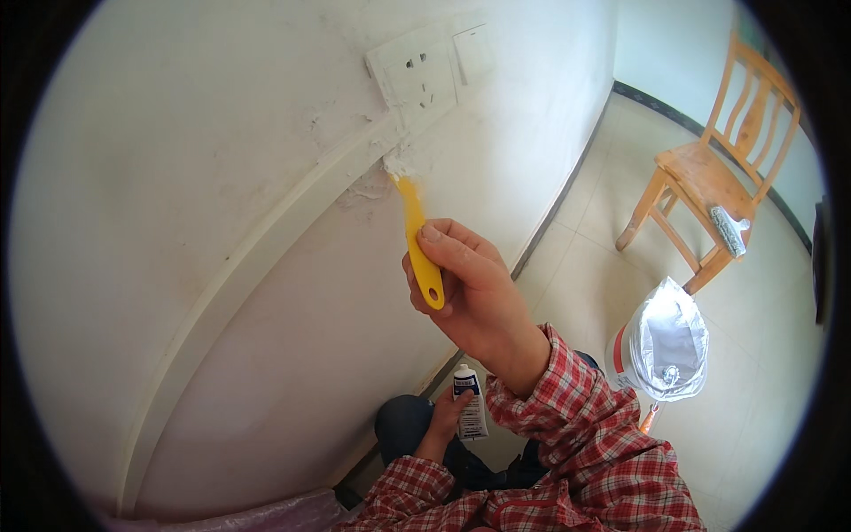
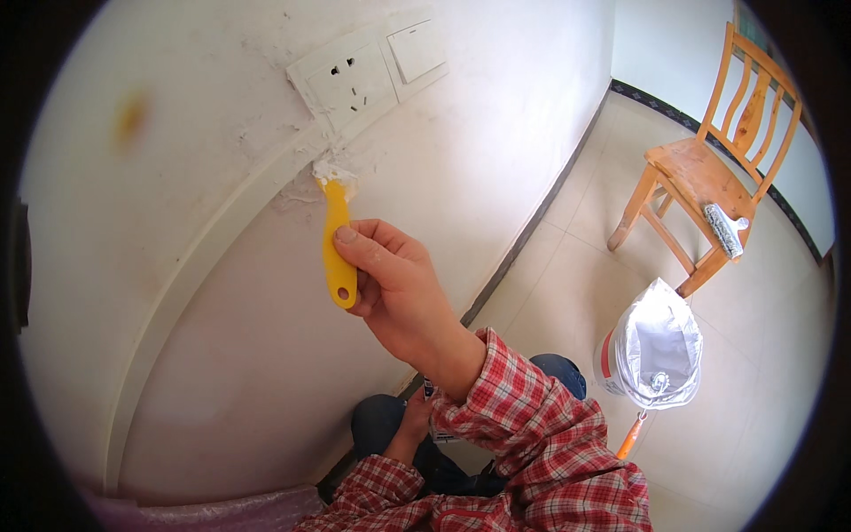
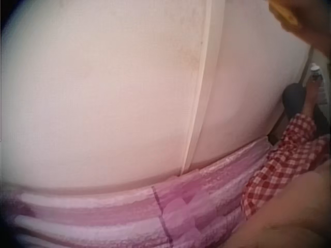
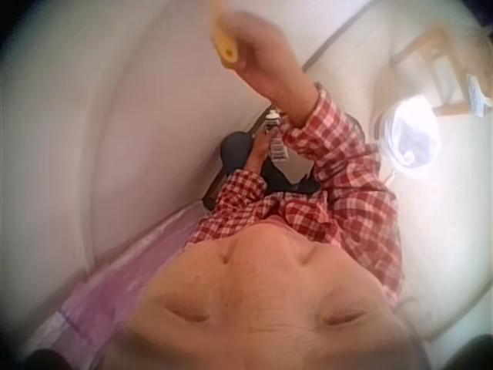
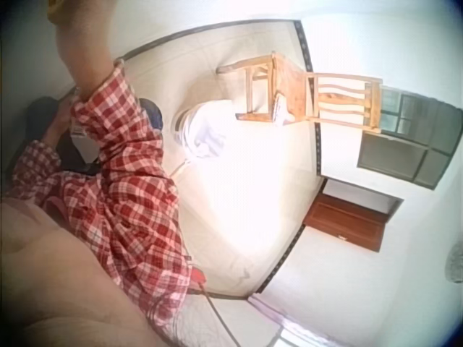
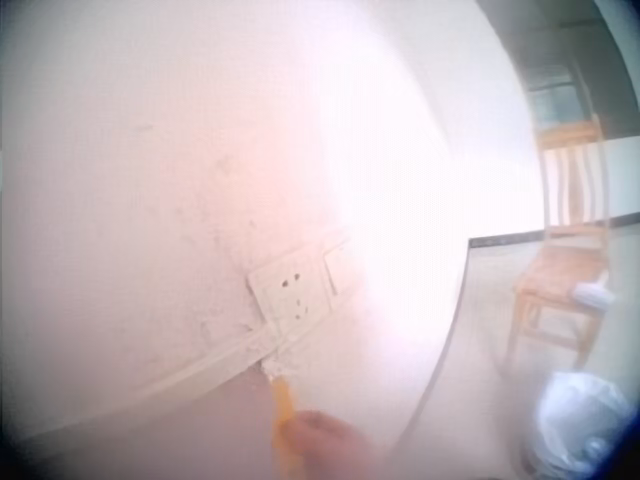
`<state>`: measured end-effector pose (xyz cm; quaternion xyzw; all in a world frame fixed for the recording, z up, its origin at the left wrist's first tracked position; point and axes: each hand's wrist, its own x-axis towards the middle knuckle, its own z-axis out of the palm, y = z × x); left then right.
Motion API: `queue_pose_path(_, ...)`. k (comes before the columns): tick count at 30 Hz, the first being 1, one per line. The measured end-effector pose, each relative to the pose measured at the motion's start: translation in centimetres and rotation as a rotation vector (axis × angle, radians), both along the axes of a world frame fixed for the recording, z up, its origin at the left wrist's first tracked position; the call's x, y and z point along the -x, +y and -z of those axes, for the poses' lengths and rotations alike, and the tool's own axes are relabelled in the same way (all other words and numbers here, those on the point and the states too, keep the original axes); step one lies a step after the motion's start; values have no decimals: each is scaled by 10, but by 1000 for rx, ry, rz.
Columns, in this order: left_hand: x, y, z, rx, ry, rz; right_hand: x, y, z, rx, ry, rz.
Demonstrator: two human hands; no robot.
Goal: The person applies white filler paste to a damaged section of a wall using a small yellow spatula, smoothing it around an electrical outlet. They then use a small paint roller to apply white paint over the filled area to blend it with the surrounding wall.
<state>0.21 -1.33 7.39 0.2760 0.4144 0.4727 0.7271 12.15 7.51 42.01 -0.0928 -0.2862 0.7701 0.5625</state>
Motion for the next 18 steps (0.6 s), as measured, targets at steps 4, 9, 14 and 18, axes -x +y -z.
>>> queue_pose_path(4,0,0,1,-26,-4,1,0,-8,3,-16,-47,1)
queue_pose_path(9,1,0,4,-20,12,12,-5,-2,6,-28,-115,35)
queue_pose_path(14,2,0,4,13,4,13,-10,3,-5,-15,-92,29)
queue_pose_path(18,1,0,-3,4,20,10,-16,1,-16,-17,-97,53)
